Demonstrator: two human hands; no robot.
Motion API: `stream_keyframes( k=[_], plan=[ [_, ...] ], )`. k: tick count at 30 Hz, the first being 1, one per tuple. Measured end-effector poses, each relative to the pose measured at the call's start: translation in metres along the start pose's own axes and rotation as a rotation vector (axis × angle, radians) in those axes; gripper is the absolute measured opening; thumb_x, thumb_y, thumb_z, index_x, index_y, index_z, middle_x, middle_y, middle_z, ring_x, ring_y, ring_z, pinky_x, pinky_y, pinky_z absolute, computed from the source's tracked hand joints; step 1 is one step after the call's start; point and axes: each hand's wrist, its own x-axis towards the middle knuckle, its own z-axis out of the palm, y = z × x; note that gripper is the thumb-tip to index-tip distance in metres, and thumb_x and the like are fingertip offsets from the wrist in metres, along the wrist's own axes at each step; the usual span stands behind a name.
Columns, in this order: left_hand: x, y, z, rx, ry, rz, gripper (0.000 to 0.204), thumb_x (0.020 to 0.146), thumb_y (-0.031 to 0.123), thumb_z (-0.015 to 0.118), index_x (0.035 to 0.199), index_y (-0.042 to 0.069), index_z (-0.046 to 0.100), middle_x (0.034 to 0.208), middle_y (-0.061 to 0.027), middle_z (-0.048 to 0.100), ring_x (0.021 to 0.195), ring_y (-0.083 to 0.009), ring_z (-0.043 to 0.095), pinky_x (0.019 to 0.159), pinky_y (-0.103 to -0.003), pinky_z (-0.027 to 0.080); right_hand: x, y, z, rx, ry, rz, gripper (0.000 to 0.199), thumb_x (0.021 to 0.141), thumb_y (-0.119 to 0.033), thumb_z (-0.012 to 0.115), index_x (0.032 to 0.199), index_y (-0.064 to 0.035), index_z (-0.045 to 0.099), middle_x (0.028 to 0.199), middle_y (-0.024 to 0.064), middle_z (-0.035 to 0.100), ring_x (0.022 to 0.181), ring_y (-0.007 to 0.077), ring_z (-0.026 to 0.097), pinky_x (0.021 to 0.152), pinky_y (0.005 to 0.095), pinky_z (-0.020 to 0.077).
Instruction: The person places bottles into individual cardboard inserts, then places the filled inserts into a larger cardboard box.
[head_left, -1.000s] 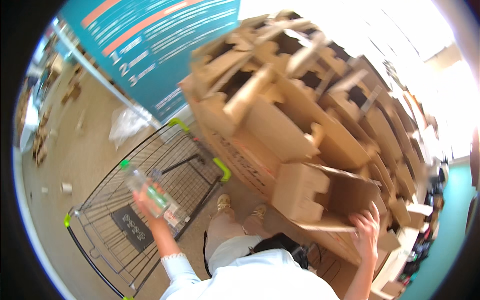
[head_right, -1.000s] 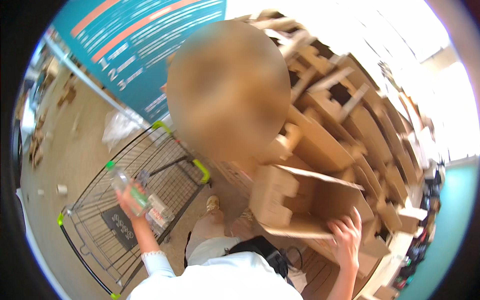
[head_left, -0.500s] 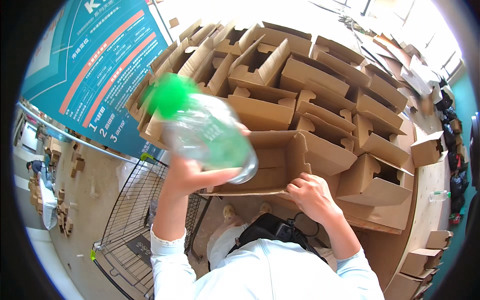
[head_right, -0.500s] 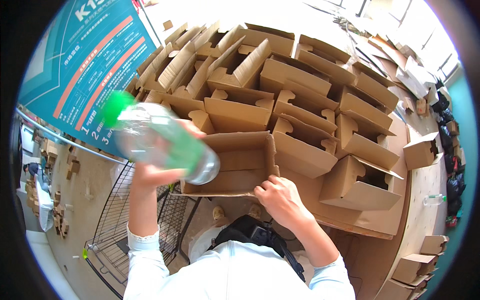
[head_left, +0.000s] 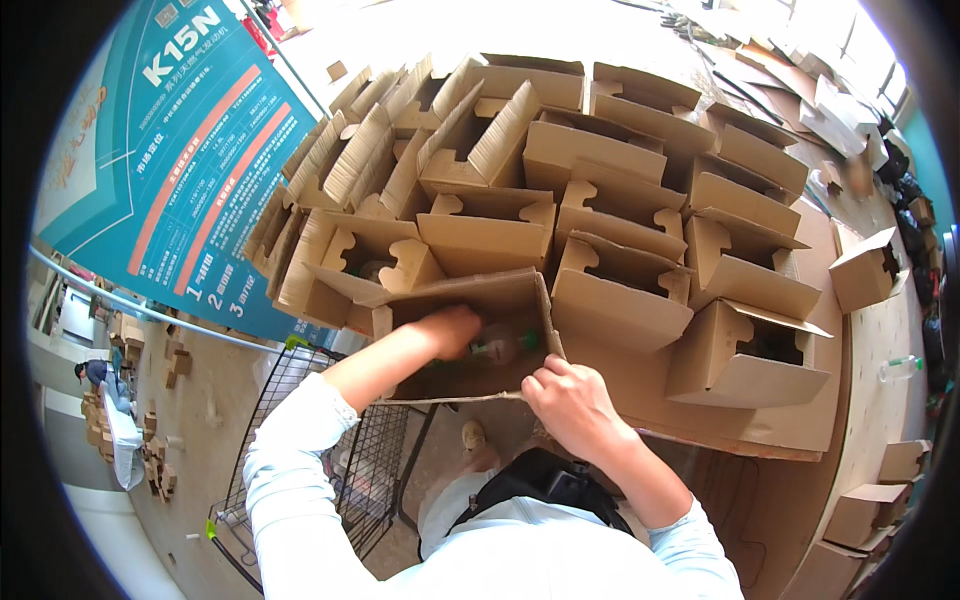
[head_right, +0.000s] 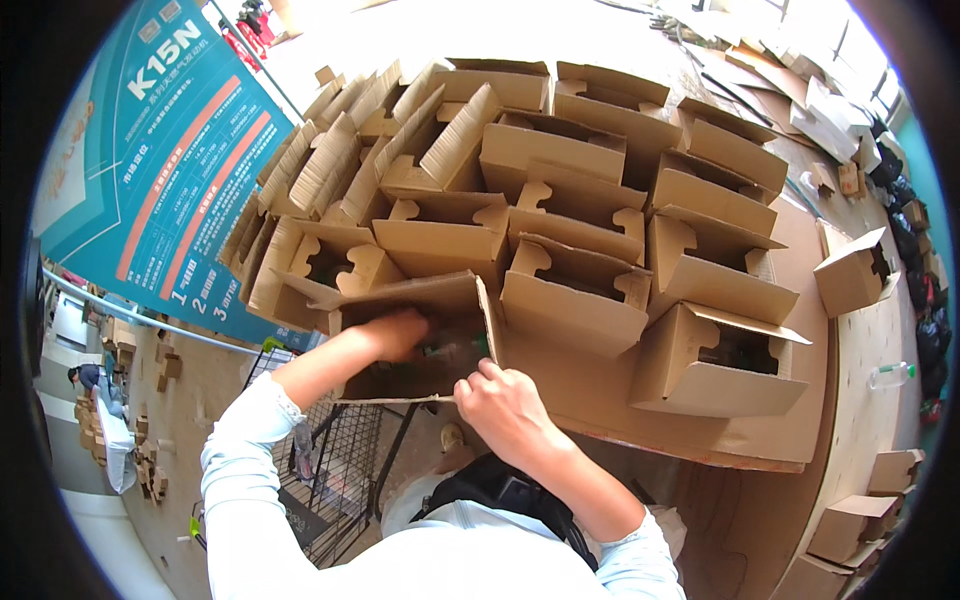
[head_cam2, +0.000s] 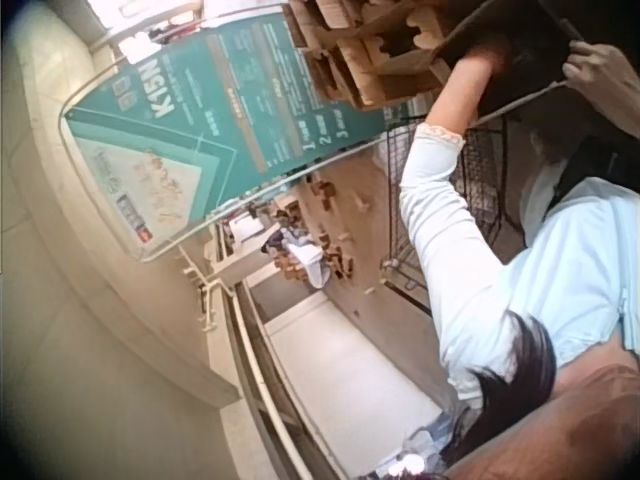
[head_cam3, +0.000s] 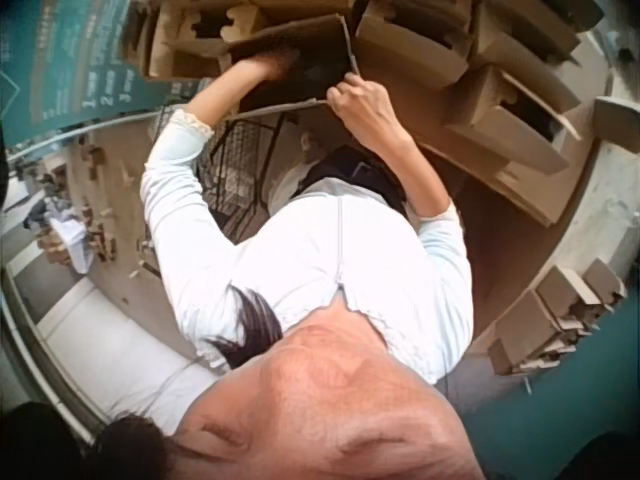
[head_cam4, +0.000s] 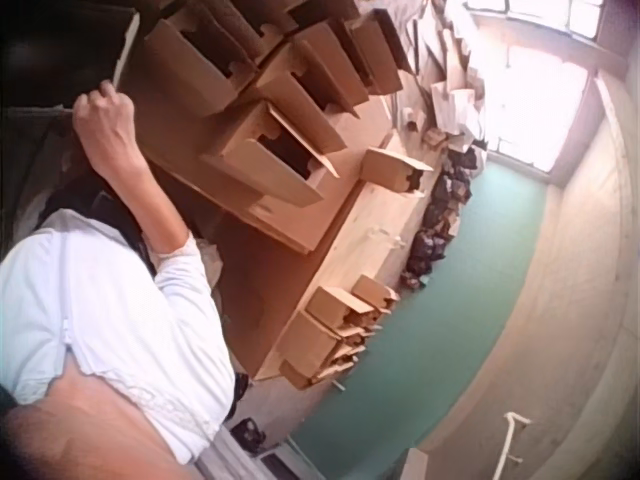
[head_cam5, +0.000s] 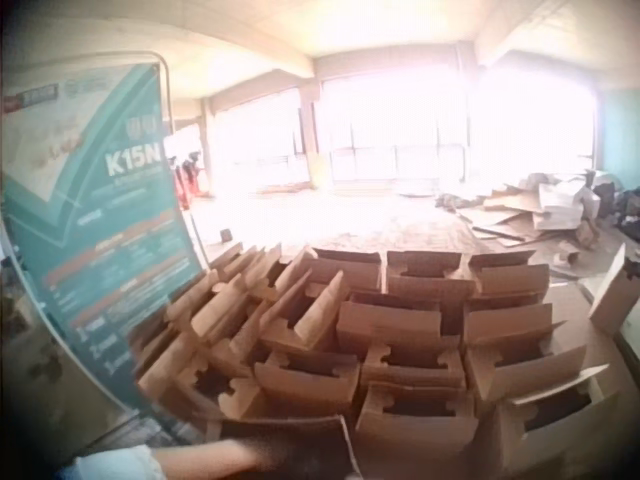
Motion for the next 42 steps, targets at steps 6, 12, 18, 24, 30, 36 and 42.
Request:
stream_keyframes(
  k=[6,12,18,24,30,36,42],
  plan=[
    [-0.126,0.029,-0.045,-0.580,0.943,0.171,0.033,0.084,0.016,0.062,0.112,-0.001,0.057,0.116,-0.0176,0.060,0.110,-0.0316,0.056,0.095,-0.036,0.044,-0.008,0.017,-0.001,0.024,0.212,-0.007,0.035,0.071,-0.014,0.068,0.104,-0.0068,0.058,0.120,0.0121,0.050,0.118,0.0294,0.046,0.097,0.0398,0.0411],
    [-0.169,0.035,0.059,-0.629,1.212,-0.124,0.072,0.068,0.052,0.075,0.117,0.004,0.054,0.133,-0.0177,0.047,0.121,-0.0337,0.048,0.100,-0.043,0.040,-0.007,0.017,0.010,0.694,0.476,0.241,0.066,0.061,-0.017,0.083,0.118,-0.0054,0.053,0.123,0.0133,0.054,0.117,0.0302,0.051,0.098,0.0402,0.0410],
    [-0.138,0.004,0.092,-0.878,1.158,-0.101,0.056,0.066,0.026,0.081,0.108,0.003,0.052,0.118,-0.0146,0.056,0.103,-0.0300,0.056,0.087,-0.040,0.045,0.006,0.029,0.032,0.681,0.247,0.300,0.039,0.065,-0.009,0.079,0.100,-0.0029,0.061,0.101,0.0097,0.064,0.101,0.0263,0.059,0.090,0.0353,0.0469],
    [-0.135,0.006,0.040,-0.576,1.250,-0.378,0.098,0.060,0.026,0.083,0.139,0.006,0.028,0.137,-0.0164,0.039,0.125,-0.0299,0.040,0.103,-0.041,0.034,0.047,0.016,0.018,0.066,0.378,0.381,0.090,0.061,-0.018,0.082,0.137,-0.0079,0.035,0.124,0.0130,0.048,0.118,0.0291,0.045,0.107,0.0406,0.0318],
    [-0.136,-0.014,0.015,-0.339,1.011,-0.175,0.101,0.061,0.027,0.082,0.143,0.006,0.026,0.131,-0.0147,0.042,0.126,-0.0305,0.038,0.112,-0.050,0.021,0.065,0.039,0.009,0.008,0.124,0.119,0.085,0.064,-0.023,0.079,0.136,-0.0078,0.037,0.126,0.0129,0.045,0.120,0.0332,0.043,0.112,0.0425,0.0254],
    [-0.118,-0.015,0.050,-0.136,0.828,-0.016,0.083,0.082,0.061,0.050,0.135,-0.001,0.038,0.144,-0.0171,0.031,0.136,-0.0307,0.024,0.113,-0.048,0.017,0.043,0.038,0.029,-0.033,-0.140,0.093,0.078,0.083,-0.051,0.055,0.138,0.0003,0.033,0.146,0.0153,0.028,0.136,0.0315,0.025,0.113,0.0418,0.0192],
    [-0.117,-0.009,0.041,-0.139,0.698,-0.063,0.101,0.076,0.070,0.051,0.143,0.000,0.023,0.150,-0.0165,0.020,0.140,-0.0300,0.014,0.114,-0.048,0.012,0.044,0.039,0.031,0.002,-0.237,0.170,0.079,0.088,-0.049,0.050,0.143,0.0011,0.021,0.151,0.0142,0.018,0.141,0.0273,0.013,0.115,0.0402,0.0137]
  ],
)
